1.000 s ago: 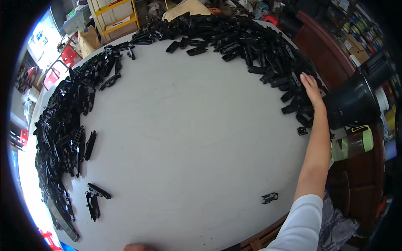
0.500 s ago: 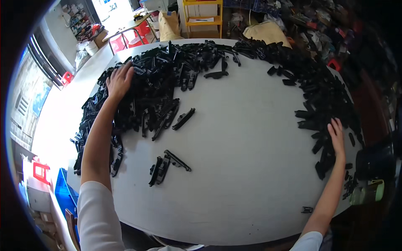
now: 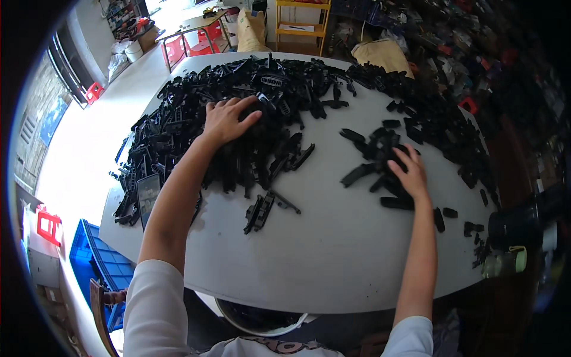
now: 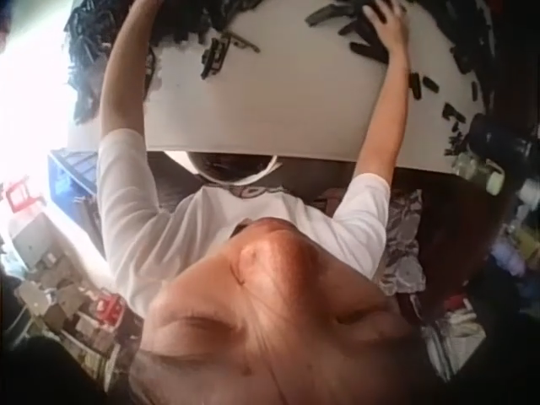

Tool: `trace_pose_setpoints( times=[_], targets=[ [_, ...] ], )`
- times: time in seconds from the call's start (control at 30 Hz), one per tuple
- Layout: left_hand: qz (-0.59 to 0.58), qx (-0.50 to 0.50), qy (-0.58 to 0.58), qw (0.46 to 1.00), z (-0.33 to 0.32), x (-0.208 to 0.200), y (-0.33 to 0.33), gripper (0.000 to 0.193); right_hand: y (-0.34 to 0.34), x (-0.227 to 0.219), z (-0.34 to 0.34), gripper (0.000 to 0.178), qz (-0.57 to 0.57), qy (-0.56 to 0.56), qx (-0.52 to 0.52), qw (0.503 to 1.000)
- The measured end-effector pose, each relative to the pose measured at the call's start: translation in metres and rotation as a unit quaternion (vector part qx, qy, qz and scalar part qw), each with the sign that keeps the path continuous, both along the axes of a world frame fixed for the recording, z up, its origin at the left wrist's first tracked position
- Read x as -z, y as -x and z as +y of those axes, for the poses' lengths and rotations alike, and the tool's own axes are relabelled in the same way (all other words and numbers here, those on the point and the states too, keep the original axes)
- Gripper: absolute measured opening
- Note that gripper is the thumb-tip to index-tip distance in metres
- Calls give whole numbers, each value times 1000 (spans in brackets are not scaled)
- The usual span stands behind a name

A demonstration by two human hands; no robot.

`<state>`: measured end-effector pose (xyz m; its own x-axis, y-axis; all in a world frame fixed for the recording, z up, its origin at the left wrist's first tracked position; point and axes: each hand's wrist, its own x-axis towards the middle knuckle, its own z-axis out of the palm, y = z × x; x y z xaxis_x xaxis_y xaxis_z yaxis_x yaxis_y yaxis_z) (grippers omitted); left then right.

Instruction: Manually assembling small black plastic components by snapping them together on a workbench.

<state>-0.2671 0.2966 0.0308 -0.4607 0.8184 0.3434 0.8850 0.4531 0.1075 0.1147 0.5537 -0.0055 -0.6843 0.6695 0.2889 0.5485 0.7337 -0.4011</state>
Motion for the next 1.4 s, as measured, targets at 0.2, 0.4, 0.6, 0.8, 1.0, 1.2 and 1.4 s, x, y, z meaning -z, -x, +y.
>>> trace_pose_setpoints(
  times=[0.2, 0.4, 0.6, 0.8, 1.0, 1.2, 1.4],
  targets=[
    [-12, 37, 10, 999, -11, -3, -42, 50, 42, -3, -61, 46, -7, -48, -37, 998],
    [-71, 62, -15, 995, -34, 9, -79, 50, 61, 3, -117, 46, -33, -45, -18, 998],
    [-54, 58, -15, 997, -55, 4, -94, 47, 68, -3, -162, 51, -48, -17, 1, 999],
    [-20, 113, -85, 990, -93, -22, -147, 50, 4, -22, -124, 39, 149, -101, -99, 979],
    [-58, 147, 0, 987, -204, -2, -215, 57, -182, 3, 7, 47, 102, -90, 297, 945],
    [-73, 99, -28, 992, -215, 33, -226, 58, -289, 29, 69, 65, 11, 96, 474, 875],
    [-63, 101, -30, 992, -214, 32, -227, 57, -181, 27, 13, 50, 36, 19, 195, 980]
  ],
)
